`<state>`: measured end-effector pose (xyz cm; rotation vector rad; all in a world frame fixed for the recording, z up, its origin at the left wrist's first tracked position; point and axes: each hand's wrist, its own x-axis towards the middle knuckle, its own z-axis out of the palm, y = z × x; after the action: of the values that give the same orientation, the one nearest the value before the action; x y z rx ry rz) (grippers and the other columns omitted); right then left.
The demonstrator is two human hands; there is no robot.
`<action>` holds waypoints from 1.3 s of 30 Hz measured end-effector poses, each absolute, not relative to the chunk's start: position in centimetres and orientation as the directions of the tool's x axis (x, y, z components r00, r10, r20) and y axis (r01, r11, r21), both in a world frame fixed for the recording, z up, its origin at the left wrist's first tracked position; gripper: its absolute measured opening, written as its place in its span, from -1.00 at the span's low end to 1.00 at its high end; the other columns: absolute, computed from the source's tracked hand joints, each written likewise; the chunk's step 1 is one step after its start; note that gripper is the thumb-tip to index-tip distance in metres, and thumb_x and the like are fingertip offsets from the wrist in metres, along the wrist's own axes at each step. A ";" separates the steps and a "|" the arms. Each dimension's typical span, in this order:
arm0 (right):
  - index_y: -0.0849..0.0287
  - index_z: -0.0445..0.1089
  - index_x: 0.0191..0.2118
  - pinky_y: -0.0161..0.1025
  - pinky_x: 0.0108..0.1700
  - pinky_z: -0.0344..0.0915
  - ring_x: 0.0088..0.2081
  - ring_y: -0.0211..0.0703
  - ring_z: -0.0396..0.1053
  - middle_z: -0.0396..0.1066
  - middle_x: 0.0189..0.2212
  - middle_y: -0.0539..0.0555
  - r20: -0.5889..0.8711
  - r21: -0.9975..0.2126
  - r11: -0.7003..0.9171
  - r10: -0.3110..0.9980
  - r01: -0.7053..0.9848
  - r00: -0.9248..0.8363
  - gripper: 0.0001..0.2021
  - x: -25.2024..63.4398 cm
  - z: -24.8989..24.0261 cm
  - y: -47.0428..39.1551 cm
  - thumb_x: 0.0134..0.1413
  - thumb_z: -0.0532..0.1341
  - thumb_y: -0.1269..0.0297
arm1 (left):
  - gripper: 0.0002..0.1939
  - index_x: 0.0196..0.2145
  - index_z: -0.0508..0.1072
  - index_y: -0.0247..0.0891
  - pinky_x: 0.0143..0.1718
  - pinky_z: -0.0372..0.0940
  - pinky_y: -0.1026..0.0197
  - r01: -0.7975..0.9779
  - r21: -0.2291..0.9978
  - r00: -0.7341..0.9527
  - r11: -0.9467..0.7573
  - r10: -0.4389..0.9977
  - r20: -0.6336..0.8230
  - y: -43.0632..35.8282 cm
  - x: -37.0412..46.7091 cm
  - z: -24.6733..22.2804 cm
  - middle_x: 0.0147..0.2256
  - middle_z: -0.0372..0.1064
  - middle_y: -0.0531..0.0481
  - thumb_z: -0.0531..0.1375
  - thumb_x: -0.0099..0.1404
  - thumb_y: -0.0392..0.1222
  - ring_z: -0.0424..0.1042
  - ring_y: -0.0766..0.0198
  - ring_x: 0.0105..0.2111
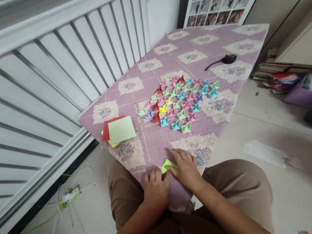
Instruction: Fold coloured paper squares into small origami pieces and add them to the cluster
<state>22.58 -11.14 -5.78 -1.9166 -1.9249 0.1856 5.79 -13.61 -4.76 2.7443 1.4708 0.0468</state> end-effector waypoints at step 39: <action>0.09 0.46 -0.10 -0.13 -0.12 0.22 -0.17 -0.06 0.32 0.40 -0.22 0.10 0.135 -0.550 0.304 0.952 0.778 -0.276 -0.69 23.9 -5.8 -10.8 -0.05 0.31 0.36 | -0.79 -0.18 0.50 -0.20 -0.08 0.20 0.12 0.759 0.391 0.567 -0.520 0.823 -0.007 -10.9 3.4 -4.8 -0.16 0.38 -0.05 0.07 0.35 -0.24 0.27 0.15 -0.15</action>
<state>23.90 -10.78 -5.82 -1.5377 -2.1380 0.5311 3.38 -10.92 -4.84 2.4526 1.2905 0.2538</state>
